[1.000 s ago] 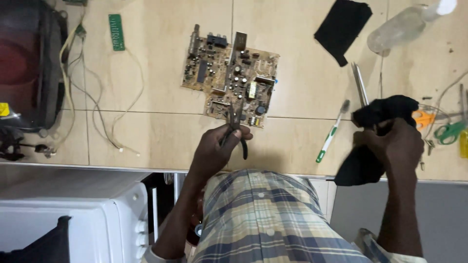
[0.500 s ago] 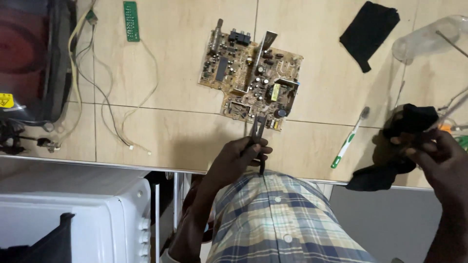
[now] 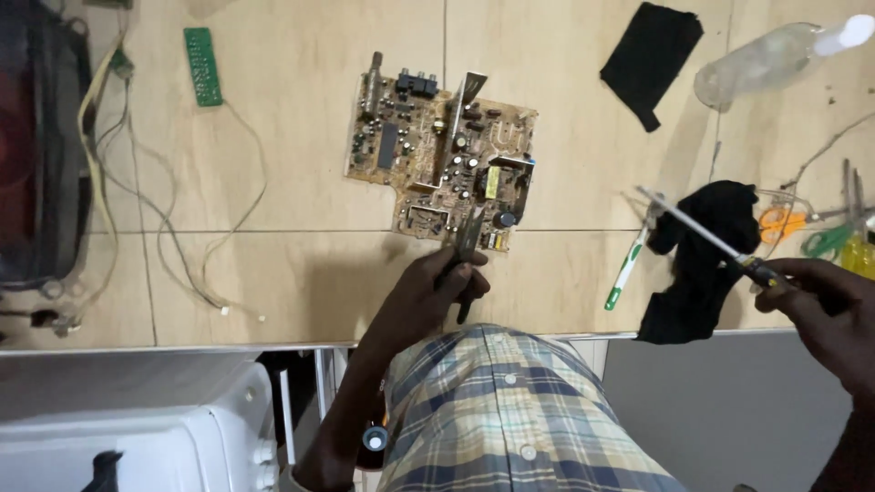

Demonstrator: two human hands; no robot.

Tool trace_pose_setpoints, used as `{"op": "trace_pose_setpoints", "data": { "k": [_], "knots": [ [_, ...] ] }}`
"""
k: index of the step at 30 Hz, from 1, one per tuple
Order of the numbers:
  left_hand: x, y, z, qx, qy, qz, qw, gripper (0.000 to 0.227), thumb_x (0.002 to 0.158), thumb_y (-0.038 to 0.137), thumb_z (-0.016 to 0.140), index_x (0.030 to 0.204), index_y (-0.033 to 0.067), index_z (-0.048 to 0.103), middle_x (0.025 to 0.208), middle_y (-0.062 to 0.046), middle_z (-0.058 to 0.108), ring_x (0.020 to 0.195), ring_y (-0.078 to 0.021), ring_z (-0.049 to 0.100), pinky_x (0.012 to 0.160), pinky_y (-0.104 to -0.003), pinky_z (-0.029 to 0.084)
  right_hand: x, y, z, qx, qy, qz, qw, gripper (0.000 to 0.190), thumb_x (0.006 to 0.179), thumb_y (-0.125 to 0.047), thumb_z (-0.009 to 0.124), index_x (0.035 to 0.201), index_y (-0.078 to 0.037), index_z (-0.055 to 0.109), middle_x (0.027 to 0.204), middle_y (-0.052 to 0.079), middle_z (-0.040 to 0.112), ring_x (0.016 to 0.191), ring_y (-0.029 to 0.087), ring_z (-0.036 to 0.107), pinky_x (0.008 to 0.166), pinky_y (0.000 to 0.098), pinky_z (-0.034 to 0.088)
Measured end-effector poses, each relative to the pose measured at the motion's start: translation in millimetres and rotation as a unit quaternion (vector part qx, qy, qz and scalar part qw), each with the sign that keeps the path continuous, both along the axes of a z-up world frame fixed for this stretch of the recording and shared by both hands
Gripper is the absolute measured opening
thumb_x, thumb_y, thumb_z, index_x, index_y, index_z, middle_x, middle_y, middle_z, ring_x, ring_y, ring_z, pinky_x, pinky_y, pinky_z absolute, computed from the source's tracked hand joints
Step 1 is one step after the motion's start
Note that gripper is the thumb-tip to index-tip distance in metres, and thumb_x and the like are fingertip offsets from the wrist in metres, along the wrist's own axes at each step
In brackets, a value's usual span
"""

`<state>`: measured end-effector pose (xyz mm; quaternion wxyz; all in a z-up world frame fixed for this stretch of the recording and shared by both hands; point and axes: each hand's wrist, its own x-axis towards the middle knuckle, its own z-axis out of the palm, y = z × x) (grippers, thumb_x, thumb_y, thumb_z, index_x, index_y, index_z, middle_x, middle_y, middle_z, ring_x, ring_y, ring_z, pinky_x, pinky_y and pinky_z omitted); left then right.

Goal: Disassembling a circuit board using a screwdriver, pliers, and a brush on a workshop table.

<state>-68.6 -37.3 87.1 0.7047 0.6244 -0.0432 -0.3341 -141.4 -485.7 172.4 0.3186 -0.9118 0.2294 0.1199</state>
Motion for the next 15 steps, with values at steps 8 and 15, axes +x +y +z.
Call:
{"op": "trace_pose_setpoints", "data": {
  "k": [8,15],
  "knots": [
    [48.9,-105.1,33.2,0.081,-0.121,0.013,0.989,0.047,0.087,0.032,0.072,0.129,0.0149,0.064,0.118,-0.009,0.074,0.094,-0.0231,0.076,0.075,-0.036,0.062,6.5,44.8,59.1,-0.067,0.097,-0.031,0.993,0.028,0.098,-0.006,0.060,0.119,0.001,0.077,0.083,0.019,0.076,0.079,0.025,0.058,0.075,0.0365,0.041],
    [63.6,-182.0,-6.3,0.009,-0.205,-0.051,0.977,0.019,0.083,0.023,0.075,0.101,0.0145,0.074,0.089,-0.003,0.080,0.085,-0.0211,0.078,0.068,-0.035,0.054,-25.0,24.8,61.1,0.020,0.051,-0.049,0.997,0.030,0.095,0.001,0.061,0.119,0.003,0.077,0.080,0.021,0.078,0.083,0.024,0.069,0.087,0.0341,0.050]
  ]
}}
